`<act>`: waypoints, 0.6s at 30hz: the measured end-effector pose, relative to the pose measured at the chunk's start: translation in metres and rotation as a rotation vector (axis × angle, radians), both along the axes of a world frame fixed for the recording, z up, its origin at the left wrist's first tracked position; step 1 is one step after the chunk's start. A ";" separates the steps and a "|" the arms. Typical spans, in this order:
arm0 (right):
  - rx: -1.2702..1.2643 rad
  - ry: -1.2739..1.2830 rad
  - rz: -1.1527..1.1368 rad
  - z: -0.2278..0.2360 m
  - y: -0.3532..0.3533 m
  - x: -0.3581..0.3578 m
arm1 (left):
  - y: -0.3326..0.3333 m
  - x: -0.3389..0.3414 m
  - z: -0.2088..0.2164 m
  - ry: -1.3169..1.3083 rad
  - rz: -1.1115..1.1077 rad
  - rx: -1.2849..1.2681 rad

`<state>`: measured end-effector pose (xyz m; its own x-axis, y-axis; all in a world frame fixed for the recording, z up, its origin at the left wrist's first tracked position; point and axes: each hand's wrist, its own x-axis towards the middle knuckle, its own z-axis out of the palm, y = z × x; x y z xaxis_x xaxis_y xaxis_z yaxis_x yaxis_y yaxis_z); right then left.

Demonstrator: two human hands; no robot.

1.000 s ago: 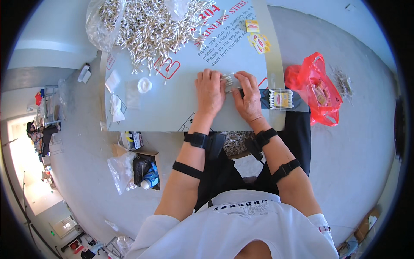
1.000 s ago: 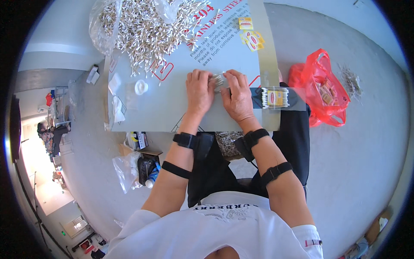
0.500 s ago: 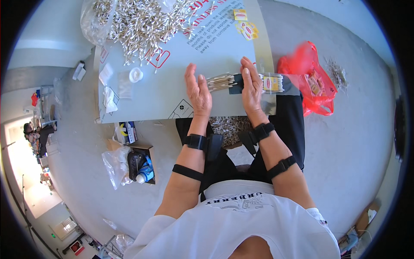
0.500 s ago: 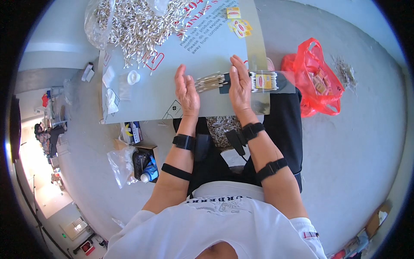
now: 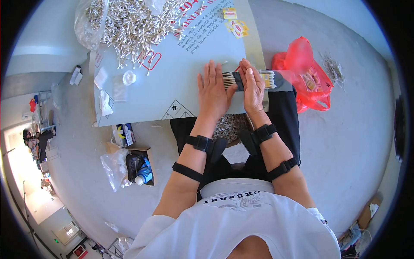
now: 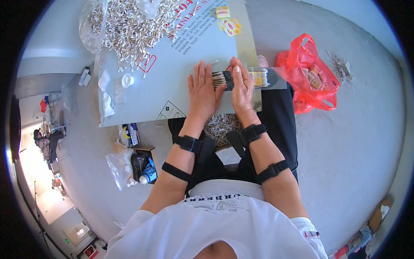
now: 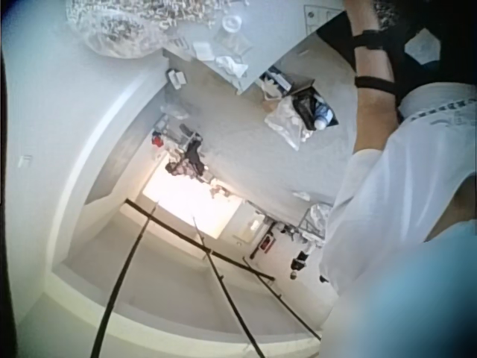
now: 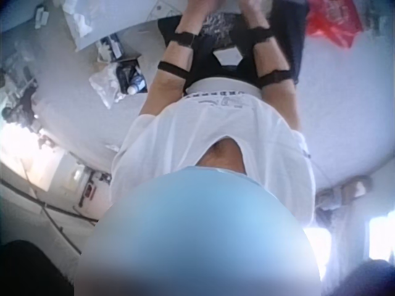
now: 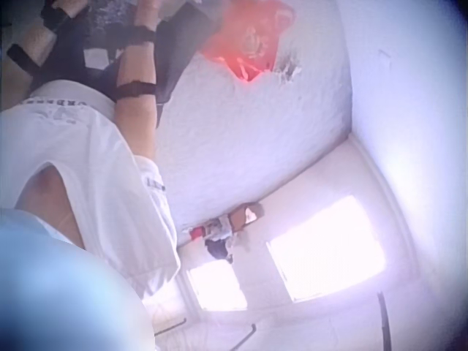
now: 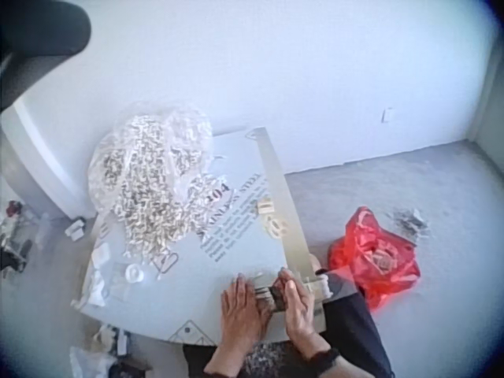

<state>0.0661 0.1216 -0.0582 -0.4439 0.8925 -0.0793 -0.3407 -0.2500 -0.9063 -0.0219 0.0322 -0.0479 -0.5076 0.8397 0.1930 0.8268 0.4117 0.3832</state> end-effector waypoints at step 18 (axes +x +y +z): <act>0.106 -0.021 -0.060 0.001 -0.011 -0.006 | 0.008 -0.030 -0.003 -0.066 -0.007 0.098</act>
<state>0.0603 0.1105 -0.0573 -0.3890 0.9212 0.0080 -0.3324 -0.1323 -0.9338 -0.0519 0.0405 -0.0509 -0.5164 0.8217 0.2412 0.8012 0.3642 0.4749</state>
